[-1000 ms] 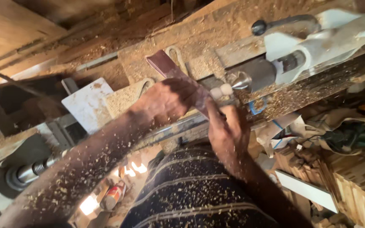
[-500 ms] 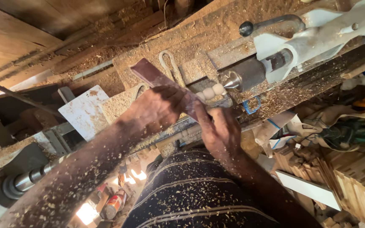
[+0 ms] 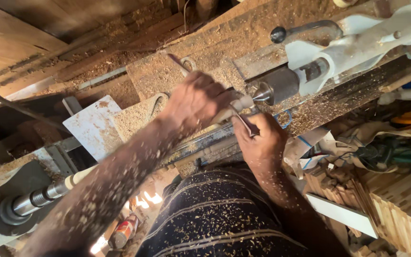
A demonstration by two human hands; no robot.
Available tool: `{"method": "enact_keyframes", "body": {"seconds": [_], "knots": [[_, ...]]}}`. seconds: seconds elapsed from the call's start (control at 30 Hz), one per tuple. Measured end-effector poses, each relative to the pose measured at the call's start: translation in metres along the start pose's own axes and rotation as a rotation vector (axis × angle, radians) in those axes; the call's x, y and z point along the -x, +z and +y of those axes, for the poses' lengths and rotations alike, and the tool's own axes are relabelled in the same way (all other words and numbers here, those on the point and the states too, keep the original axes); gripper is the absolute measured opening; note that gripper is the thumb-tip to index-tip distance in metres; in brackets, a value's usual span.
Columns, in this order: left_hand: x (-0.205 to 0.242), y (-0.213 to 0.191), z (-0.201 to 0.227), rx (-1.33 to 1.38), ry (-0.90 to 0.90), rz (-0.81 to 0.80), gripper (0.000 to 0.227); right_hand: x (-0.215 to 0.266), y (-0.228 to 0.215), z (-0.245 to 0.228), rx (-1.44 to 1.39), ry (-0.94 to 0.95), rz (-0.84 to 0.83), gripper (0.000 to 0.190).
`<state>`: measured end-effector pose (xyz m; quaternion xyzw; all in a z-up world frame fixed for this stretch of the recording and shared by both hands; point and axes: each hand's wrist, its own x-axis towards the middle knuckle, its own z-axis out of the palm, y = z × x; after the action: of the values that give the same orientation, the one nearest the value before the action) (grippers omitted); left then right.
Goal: The person shapes a wooden rod mounted on a lathe using a chisel, creating decorative beads and grooves. After shaping, the person removes the finished rod from the lathe and carries it away.
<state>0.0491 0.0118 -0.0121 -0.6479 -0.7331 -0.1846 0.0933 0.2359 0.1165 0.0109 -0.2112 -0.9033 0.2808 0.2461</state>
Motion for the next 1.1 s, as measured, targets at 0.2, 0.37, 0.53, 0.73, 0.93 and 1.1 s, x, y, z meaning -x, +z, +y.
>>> {"method": "enact_keyframes", "body": {"seconds": [0.2, 0.37, 0.53, 0.73, 0.93, 1.1], "knots": [[-0.015, 0.05, -0.046, -0.011, 0.087, 0.004, 0.012, -0.024, -0.006, 0.007, -0.27, 0.404, -0.183, 0.025], [-0.048, 0.073, -0.052, 0.589, 0.13, 0.026, 0.012, -0.029, -0.003, 0.009, -0.282, 0.466, -0.188, 0.03], [-0.07, 0.054, -0.04, 0.173, 0.082, -0.243, 0.017, -0.032, -0.005, 0.02, -0.041, 0.196, -0.046, 0.024], [-0.014, 0.011, -0.019, 0.058, 0.105, -0.074, 0.022, -0.004, 0.016, 0.021, 0.313, -0.204, 0.095, 0.019], [0.012, 0.002, -0.007, 0.012, 0.078, -0.33, 0.014, 0.004, 0.0, 0.003, 0.332, -0.303, 0.038, 0.025], [0.004, 0.008, -0.006, 0.067, 0.183, 0.167, 0.015, 0.003, 0.007, 0.023, 0.191, -0.153, 0.065, 0.015]]}}
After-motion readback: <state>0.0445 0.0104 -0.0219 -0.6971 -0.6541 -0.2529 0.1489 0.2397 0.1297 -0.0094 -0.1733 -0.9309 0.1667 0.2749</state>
